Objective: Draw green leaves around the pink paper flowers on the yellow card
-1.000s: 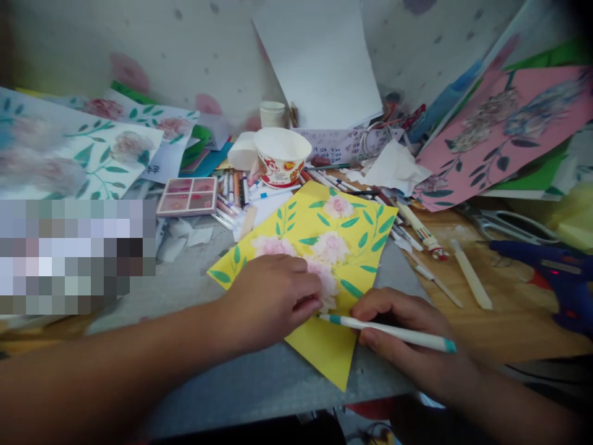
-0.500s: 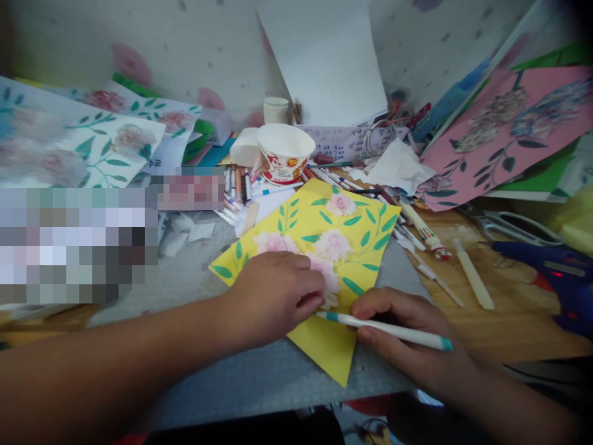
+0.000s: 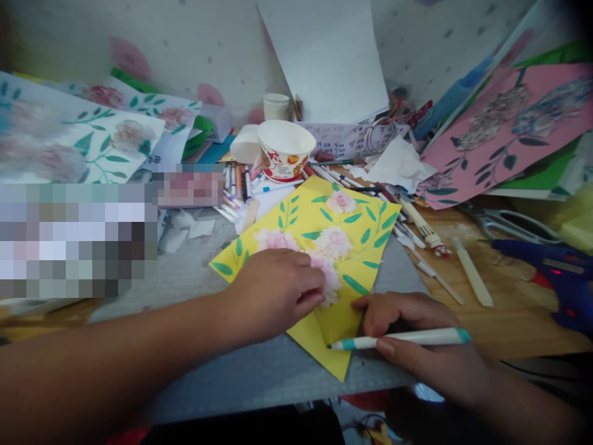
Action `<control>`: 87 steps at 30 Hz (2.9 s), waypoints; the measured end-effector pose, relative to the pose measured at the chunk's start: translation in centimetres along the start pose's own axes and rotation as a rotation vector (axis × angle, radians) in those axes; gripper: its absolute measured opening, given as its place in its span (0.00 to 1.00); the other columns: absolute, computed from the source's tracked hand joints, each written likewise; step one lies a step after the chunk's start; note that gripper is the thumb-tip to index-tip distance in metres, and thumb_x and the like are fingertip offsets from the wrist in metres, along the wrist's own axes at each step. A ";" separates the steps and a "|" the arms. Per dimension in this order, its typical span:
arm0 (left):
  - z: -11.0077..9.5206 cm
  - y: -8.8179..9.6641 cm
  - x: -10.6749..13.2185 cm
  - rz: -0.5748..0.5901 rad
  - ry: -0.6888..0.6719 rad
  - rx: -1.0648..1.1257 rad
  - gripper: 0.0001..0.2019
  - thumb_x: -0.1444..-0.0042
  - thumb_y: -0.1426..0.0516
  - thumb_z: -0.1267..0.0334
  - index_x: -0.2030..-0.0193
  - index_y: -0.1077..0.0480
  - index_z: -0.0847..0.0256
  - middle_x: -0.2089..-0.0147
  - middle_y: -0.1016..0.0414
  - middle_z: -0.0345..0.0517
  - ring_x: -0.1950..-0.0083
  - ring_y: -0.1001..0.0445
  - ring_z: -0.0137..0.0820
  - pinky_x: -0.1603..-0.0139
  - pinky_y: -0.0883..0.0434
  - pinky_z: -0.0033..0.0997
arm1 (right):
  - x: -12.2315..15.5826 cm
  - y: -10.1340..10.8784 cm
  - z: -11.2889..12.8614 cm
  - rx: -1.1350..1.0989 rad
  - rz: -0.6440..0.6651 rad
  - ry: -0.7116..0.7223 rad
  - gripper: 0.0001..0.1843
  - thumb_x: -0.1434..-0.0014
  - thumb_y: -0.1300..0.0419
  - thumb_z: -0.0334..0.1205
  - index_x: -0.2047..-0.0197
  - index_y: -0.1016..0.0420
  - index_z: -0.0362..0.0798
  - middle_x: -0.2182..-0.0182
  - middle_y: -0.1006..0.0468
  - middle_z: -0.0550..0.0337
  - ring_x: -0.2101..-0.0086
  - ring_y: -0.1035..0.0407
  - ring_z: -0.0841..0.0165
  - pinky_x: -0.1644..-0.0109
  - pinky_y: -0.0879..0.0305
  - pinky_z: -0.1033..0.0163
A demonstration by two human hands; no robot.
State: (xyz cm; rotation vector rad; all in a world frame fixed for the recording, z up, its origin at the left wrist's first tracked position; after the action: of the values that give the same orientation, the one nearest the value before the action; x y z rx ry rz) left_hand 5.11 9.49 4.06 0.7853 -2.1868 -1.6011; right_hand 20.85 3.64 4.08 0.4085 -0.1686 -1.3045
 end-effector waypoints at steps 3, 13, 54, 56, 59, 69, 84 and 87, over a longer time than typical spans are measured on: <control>0.1 0.0 0.0 -0.010 0.001 -0.004 0.06 0.39 0.42 0.64 0.65 0.23 0.56 0.68 0.25 0.39 0.64 0.27 0.34 0.65 0.38 0.33 | 0.1 0.2 -0.3 -0.053 -0.015 -0.042 0.06 0.52 0.37 0.34 0.78 0.25 0.54 0.79 0.19 0.62 0.71 0.22 0.60 0.59 0.26 0.55; 0.2 -0.2 0.2 -0.024 -0.006 0.001 0.05 0.40 0.41 0.63 0.65 0.23 0.55 0.68 0.25 0.39 0.64 0.27 0.34 0.67 0.39 0.32 | 0.7 0.2 -1.9 -0.122 -0.045 -0.089 0.04 0.50 0.36 0.37 0.76 0.23 0.55 0.78 0.20 0.59 0.68 0.23 0.58 0.73 0.34 0.60; 0.1 -0.1 0.1 0.015 0.000 0.015 0.06 0.38 0.41 0.62 0.64 0.22 0.56 0.66 0.24 0.41 0.61 0.25 0.36 0.64 0.35 0.34 | 0.6 0.1 -3.1 -0.153 -0.047 -0.227 0.04 0.53 0.37 0.36 0.78 0.24 0.54 0.79 0.23 0.62 0.66 0.24 0.60 0.70 0.37 0.62; 0.2 -0.1 0.1 0.009 0.001 0.007 0.06 0.38 0.41 0.62 0.64 0.22 0.56 0.66 0.24 0.41 0.62 0.26 0.37 0.64 0.36 0.35 | 0.6 0.1 -3.0 -0.183 -0.026 -0.216 0.05 0.54 0.38 0.34 0.79 0.25 0.54 0.80 0.24 0.63 0.66 0.24 0.61 0.67 0.34 0.61; 0.2 -0.1 0.1 0.007 0.003 0.002 0.06 0.39 0.41 0.62 0.64 0.22 0.56 0.67 0.24 0.41 0.63 0.26 0.37 0.65 0.37 0.35 | 0.8 0.2 -3.0 -0.209 -0.029 -0.225 0.05 0.55 0.38 0.35 0.79 0.24 0.54 0.80 0.25 0.63 0.66 0.24 0.61 0.64 0.33 0.60; 0.1 0.0 0.1 0.006 -0.009 -0.010 0.06 0.39 0.41 0.63 0.66 0.24 0.57 0.68 0.25 0.40 0.64 0.27 0.36 0.66 0.37 0.34 | 0.4 0.5 -3.7 -0.241 -0.133 -0.316 0.04 0.56 0.37 0.35 0.80 0.24 0.53 0.82 0.25 0.63 0.63 0.22 0.59 0.64 0.33 0.62; 0.0 0.0 0.2 -0.009 -0.019 0.003 0.07 0.38 0.43 0.63 0.66 0.24 0.58 0.68 0.25 0.40 0.64 0.27 0.35 0.66 0.38 0.34 | -0.9 0.9 -2.4 -0.076 -0.235 -0.287 0.05 0.51 0.38 0.38 0.77 0.27 0.49 0.81 0.29 0.64 0.78 0.36 0.70 0.75 0.42 0.65; 0.0 0.0 0.1 -0.002 -0.014 0.003 0.07 0.38 0.43 0.64 0.66 0.24 0.58 0.68 0.25 0.41 0.64 0.27 0.36 0.66 0.38 0.34 | -1.1 0.9 -2.1 -0.038 -0.243 -0.275 0.05 0.51 0.38 0.38 0.76 0.27 0.49 0.81 0.28 0.64 0.78 0.36 0.69 0.75 0.42 0.65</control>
State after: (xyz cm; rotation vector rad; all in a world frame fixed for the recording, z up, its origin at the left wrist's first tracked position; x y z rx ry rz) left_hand 5.00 9.44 4.05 0.7797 -2.1990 -1.6095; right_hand 22.15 5.25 2.62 0.2196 -0.3327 -1.5992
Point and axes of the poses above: each hand's wrist, its own x-axis away from the middle knuckle, its own y-axis out of the back of the hand, z = x × y, the point moved 6 cm from there along -x, towards the middle knuckle
